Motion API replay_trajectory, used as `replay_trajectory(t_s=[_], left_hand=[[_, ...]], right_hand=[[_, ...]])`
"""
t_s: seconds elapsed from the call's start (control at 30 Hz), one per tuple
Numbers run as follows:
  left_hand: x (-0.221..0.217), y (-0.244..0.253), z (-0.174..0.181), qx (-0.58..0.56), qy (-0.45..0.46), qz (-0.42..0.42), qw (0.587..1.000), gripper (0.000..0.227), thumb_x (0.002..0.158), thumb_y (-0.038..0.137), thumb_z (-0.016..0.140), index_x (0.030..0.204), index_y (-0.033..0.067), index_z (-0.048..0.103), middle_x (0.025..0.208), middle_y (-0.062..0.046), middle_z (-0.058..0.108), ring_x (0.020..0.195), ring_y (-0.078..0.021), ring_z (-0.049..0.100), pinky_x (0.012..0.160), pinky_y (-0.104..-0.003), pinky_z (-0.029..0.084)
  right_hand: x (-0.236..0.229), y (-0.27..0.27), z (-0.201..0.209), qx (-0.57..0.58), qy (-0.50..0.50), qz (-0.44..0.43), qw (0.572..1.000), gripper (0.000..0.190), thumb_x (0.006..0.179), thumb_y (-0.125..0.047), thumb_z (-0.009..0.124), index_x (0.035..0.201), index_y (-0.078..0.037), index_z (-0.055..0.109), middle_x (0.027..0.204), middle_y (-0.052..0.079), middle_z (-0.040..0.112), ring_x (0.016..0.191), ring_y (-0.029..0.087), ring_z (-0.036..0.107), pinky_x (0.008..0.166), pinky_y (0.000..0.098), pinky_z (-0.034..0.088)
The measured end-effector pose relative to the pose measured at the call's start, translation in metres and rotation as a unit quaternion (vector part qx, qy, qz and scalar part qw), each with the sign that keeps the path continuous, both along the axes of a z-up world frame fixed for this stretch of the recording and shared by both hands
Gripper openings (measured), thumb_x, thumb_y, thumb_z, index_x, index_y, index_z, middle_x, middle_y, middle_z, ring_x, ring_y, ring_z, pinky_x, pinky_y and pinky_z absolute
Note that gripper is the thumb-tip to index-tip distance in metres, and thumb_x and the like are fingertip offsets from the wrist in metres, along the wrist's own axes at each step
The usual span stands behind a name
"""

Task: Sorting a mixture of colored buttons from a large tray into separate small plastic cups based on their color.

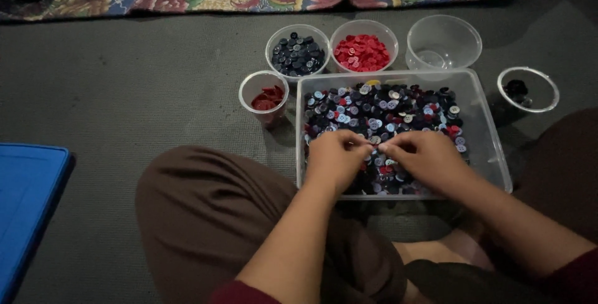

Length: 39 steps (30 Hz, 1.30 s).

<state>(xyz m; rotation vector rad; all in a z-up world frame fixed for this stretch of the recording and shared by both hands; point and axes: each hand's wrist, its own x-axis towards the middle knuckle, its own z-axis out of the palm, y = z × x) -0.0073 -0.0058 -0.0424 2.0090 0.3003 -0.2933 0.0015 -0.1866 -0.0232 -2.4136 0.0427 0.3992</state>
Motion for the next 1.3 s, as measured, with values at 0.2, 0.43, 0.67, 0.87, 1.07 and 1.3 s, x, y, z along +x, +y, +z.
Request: replay_trajectory(t_s=[0.2,0.43,0.67,0.87,1.07,1.3], left_hand=[[0.058,0.026,0.008,0.202,-0.147,0.044,0.967,0.037,0.087,0.027,0.052,0.082,0.0036,0.081,0.075,-0.022,0.075,0.087,-0.0445,0.075,0.08,-0.051,0.06],[0.096,0.04,0.056,0.138,-0.2,0.218,0.945,0.033,0.086,0.025,0.074,0.114,0.0079,0.072,0.104,-0.014,0.075,0.107,-0.0367,0.072,0.086,-0.05,0.061],[0.006,-0.014,0.05,0.183,-0.014,0.012,0.983,0.038,0.09,0.024,0.069,0.122,0.0038,0.067,0.114,-0.024,0.067,0.117,-0.0461,0.062,0.093,-0.056,0.057],[-0.005,-0.052,-0.018,0.192,0.083,-0.103,0.972,0.055,0.083,0.016,0.079,0.133,0.001,0.059,0.119,-0.027,0.06,0.119,-0.0474,0.061,0.093,-0.058,0.057],[0.006,-0.053,-0.044,0.155,0.055,-0.097,0.982,0.03,0.083,0.015,0.073,0.112,0.008,0.071,0.103,-0.021,0.073,0.107,-0.0451,0.071,0.086,-0.055,0.06],[-0.031,-0.039,0.039,0.042,-0.053,0.106,0.992,0.032,0.098,0.018,0.061,0.13,0.0157,0.066,0.116,-0.027,0.068,0.122,-0.046,0.062,0.101,-0.05,0.052]], right_hand=[[0.016,-0.026,-0.024,-0.132,-0.088,0.03,0.987,0.023,0.09,-0.032,0.074,0.108,-0.021,0.081,0.101,0.009,0.078,0.105,0.034,0.074,0.087,0.047,0.058],[0.015,-0.055,-0.039,-0.196,-0.147,0.051,0.968,0.029,0.083,-0.038,0.077,0.11,-0.028,0.079,0.1,0.012,0.07,0.11,0.035,0.069,0.101,0.0428,0.048],[0.008,-0.039,-0.022,-0.164,0.015,0.046,0.985,0.051,0.082,-0.035,0.083,0.13,-0.024,0.071,0.137,0.021,0.058,0.128,0.047,0.057,0.103,0.0551,0.05],[0.015,-0.036,-0.053,-0.197,0.062,0.127,0.97,0.058,0.071,-0.045,0.089,0.124,-0.026,0.073,0.118,0.014,0.075,0.117,0.039,0.069,0.098,0.0486,0.056],[0.006,-0.031,-0.044,-0.114,0.063,0.064,0.989,0.037,0.078,-0.04,0.08,0.111,-0.024,0.08,0.107,0.014,0.081,0.108,0.036,0.074,0.095,0.0474,0.059],[-0.015,-0.029,0.014,0.084,-0.107,-0.104,0.985,0.037,0.087,-0.023,0.077,0.124,-0.026,0.076,0.123,0.008,0.074,0.121,0.031,0.065,0.099,0.0466,0.052]])
